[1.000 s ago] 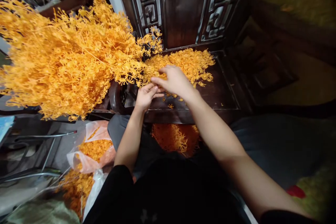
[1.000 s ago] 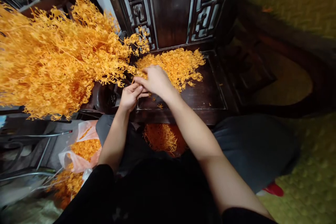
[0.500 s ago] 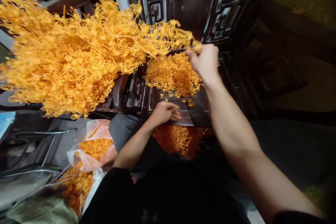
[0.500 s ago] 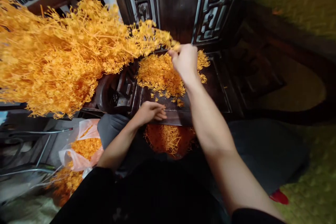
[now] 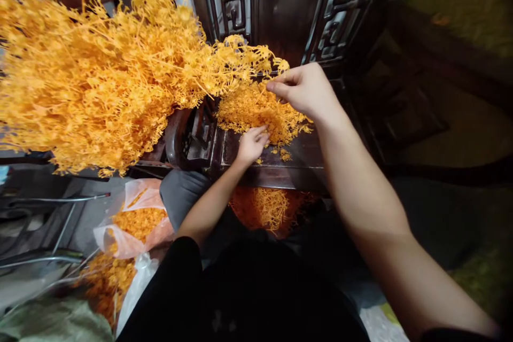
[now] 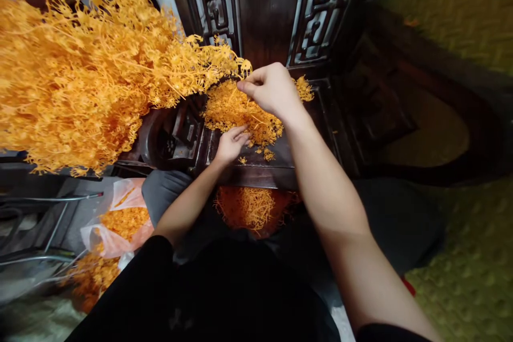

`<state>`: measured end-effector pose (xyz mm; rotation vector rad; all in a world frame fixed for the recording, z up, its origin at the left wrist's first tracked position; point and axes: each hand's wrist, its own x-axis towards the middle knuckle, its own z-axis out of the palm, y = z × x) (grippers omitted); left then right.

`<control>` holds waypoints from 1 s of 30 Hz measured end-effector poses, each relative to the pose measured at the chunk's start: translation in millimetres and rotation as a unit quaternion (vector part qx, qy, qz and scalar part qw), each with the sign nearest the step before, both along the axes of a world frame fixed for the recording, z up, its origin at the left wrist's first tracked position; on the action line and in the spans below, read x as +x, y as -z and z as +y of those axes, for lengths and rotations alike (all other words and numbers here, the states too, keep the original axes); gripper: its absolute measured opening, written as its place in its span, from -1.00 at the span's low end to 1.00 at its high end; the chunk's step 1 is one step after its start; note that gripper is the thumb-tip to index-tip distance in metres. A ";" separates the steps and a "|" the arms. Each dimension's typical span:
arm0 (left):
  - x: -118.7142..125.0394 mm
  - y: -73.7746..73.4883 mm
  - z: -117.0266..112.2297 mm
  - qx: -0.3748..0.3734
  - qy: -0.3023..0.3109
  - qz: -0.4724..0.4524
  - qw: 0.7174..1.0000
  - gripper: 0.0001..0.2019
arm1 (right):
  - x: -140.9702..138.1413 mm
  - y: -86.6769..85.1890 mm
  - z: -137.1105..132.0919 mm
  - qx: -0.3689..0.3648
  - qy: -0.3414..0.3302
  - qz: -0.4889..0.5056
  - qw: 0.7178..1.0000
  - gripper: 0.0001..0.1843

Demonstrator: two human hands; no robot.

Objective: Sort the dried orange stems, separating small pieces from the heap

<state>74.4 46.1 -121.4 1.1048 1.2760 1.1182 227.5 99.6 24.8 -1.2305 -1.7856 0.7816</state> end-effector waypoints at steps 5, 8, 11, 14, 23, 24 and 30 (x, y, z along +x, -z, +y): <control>-3.3 -5.0 4.1 0.007 0.055 0.010 0.998 -0.37 | 5.8 -10.2 -9.7 0.023 0.012 -0.015 1.000 -0.73; -19.3 -13.4 1.4 0.032 0.084 0.036 0.995 -0.17 | 8.3 -14.8 -17.4 0.027 0.012 -0.016 0.999 -0.74; -42.7 -28.4 2.7 0.043 0.052 0.070 0.995 -0.16 | 9.8 -17.1 -25.9 0.025 0.006 -0.021 0.999 -0.75; -59.1 -41.2 2.4 0.065 0.013 0.140 0.988 -0.29 | 9.7 -21.8 -33.0 0.032 0.016 -0.011 0.999 -0.75; -25.5 -4.3 -23.6 -0.052 0.248 0.394 0.883 -0.91 | 18.6 -64.3 -48.4 0.137 0.063 0.023 0.988 -0.66; -20.7 0.6 -22.2 -0.051 0.247 0.382 0.889 -0.92 | 20.9 -67.3 -50.1 0.140 0.059 0.023 0.988 -0.65; -19.6 -23.3 -5.6 0.014 0.100 0.276 0.956 -0.76 | 26.8 -57.5 -66.5 0.127 0.032 -0.001 0.991 -0.69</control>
